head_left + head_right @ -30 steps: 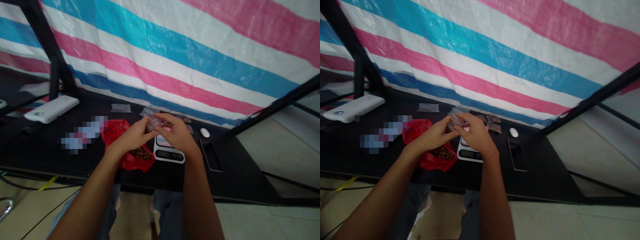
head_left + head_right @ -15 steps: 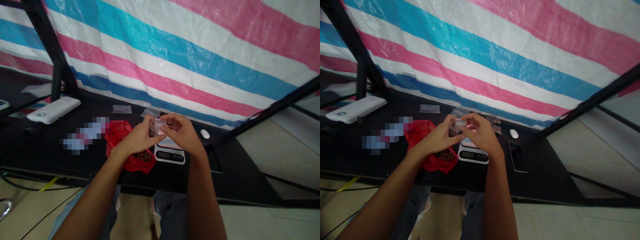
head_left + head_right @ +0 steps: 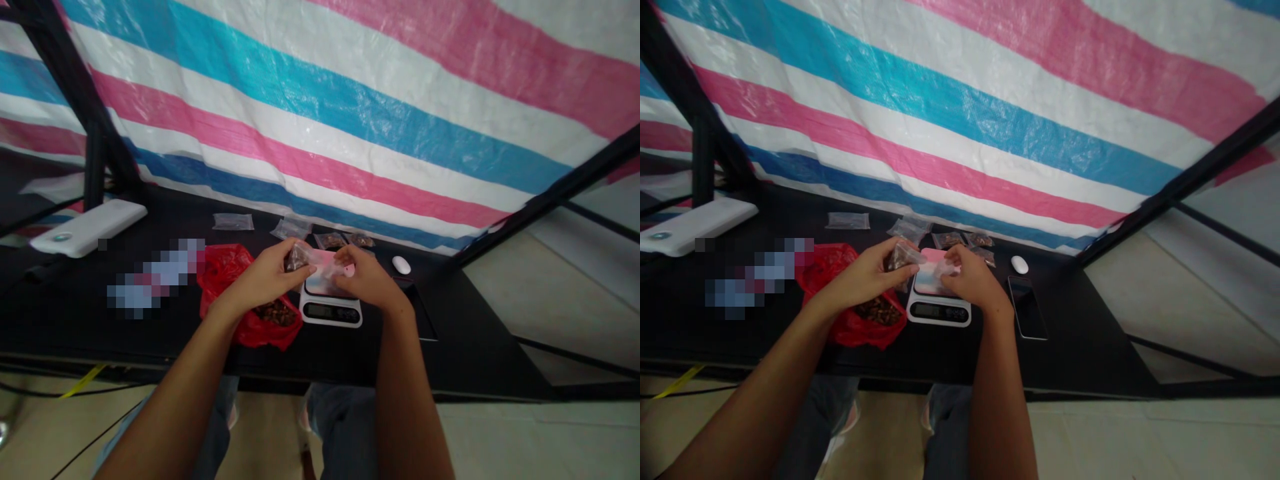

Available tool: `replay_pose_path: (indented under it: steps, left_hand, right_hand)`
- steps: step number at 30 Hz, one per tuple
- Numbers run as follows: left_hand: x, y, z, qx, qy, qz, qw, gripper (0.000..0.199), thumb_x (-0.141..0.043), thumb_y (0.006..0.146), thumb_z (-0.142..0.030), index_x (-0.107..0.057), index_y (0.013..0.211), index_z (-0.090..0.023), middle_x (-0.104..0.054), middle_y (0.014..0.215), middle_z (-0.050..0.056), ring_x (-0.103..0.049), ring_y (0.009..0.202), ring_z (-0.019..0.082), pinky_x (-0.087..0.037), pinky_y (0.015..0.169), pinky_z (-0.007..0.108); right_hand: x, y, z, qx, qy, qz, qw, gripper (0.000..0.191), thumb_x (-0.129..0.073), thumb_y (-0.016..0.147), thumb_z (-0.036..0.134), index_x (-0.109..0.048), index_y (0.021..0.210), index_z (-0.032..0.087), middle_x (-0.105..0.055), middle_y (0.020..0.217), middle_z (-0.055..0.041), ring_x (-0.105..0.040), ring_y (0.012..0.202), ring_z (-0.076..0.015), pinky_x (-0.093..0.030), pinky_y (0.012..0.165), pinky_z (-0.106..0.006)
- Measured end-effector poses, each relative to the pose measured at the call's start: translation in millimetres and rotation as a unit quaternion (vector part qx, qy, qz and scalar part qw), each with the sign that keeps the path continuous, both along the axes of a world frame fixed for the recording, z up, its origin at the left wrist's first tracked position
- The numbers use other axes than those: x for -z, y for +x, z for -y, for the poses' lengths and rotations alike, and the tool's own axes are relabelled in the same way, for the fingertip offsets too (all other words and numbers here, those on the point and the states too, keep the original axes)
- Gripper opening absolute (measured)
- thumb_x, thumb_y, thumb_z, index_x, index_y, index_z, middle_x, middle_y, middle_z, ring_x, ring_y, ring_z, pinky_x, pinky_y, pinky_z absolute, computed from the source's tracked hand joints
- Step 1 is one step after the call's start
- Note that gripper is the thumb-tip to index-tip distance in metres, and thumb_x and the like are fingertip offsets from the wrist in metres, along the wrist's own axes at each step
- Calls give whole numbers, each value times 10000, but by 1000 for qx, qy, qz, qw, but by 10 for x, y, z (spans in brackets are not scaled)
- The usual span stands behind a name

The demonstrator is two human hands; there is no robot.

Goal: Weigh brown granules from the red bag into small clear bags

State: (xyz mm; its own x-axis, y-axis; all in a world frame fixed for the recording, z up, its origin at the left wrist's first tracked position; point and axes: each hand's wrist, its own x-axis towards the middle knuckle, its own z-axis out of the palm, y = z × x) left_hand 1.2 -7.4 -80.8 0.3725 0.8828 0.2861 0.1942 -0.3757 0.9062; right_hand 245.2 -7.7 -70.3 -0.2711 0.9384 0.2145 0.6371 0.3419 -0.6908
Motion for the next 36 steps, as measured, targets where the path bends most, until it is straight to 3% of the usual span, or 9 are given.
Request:
replay_pose_path:
  steps: [4, 7, 10, 14, 18, 21, 24, 36]
  left_hand:
    - [-25, 36, 12, 16, -27, 52, 998, 475, -771, 843, -402, -655, 1244, -174, -732, 1040, 40, -683, 873, 210, -544, 752, 317]
    - [-30, 51, 7, 17, -29, 71, 997, 473, -781, 835, -384, -677, 1244, -170, -748, 1065, 49, -694, 891, 209, -556, 770, 316]
    - [-35, 71, -2, 11, -33, 103, 994, 517, -788, 833, -399, -670, 1276, -160, -761, 1101, 69, -711, 938, 222, -570, 811, 330]
    - [-56, 107, 5, -2, -30, 141, 990, 593, -807, 815, -390, -639, 1331, -151, -757, 1147, 90, -719, 961, 224, -583, 825, 332]
    - [-100, 94, 27, 7, -58, 178, 982, 617, -865, 765, -402, -633, 1286, -166, -762, 1089, 75, -728, 919, 220, -596, 767, 312]
    - [-125, 34, 24, 0, -60, 184, 981, 437, -809, 828, -530, -689, 1036, -166, -738, 892, 31, -688, 769, 175, -558, 672, 266]
    - [-132, -22, 6, -34, -40, 172, 984, 460, -753, 858, -620, -683, 812, -168, -668, 723, 1, -598, 639, 135, -496, 595, 239]
    - [-154, 85, 55, -106, -16, 154, 982, 420, -746, 847, -584, -746, 856, -163, -738, 769, 38, -647, 668, 171, -521, 600, 260]
  right_hand:
    - [-43, -30, 50, 24, 2, 28, 999, 328, -742, 773, 238, -693, 1089, 166, -751, 1126, -119, -696, 1005, -254, -549, 929, -421]
    - [-164, -119, 109, 22, 56, 2, 998, 332, -734, 859, 299, -728, 1161, 162, -743, 1245, -152, -687, 1127, -276, -523, 997, -439]
    - [-301, -231, 159, -18, 90, -48, 995, 186, -653, 941, 290, -765, 1056, 195, -779, 1117, -90, -701, 1038, -237, -522, 952, -393]
    - [-390, -332, 175, -39, 95, -74, 992, 106, -700, 915, 297, -747, 907, 203, -771, 963, -43, -681, 891, -201, -499, 828, -339]
    - [-401, -347, 159, -42, 112, -96, 988, 115, -680, 931, 267, -713, 846, 197, -735, 903, -36, -655, 848, -186, -478, 779, -322]
    - [-398, -338, 158, -51, 127, -94, 986, 141, -675, 940, 272, -700, 827, 192, -723, 910, -48, -653, 864, -193, -487, 803, -330]
    - [-376, -342, 158, -37, 122, -92, 988, 144, -683, 937, 288, -706, 827, 197, -733, 917, -49, -650, 860, -197, -493, 809, -335]
    - [-312, -431, 122, -34, 131, -96, 986, 108, -682, 926, 289, -672, 846, 217, -714, 910, -35, -623, 846, -188, -496, 802, -323]
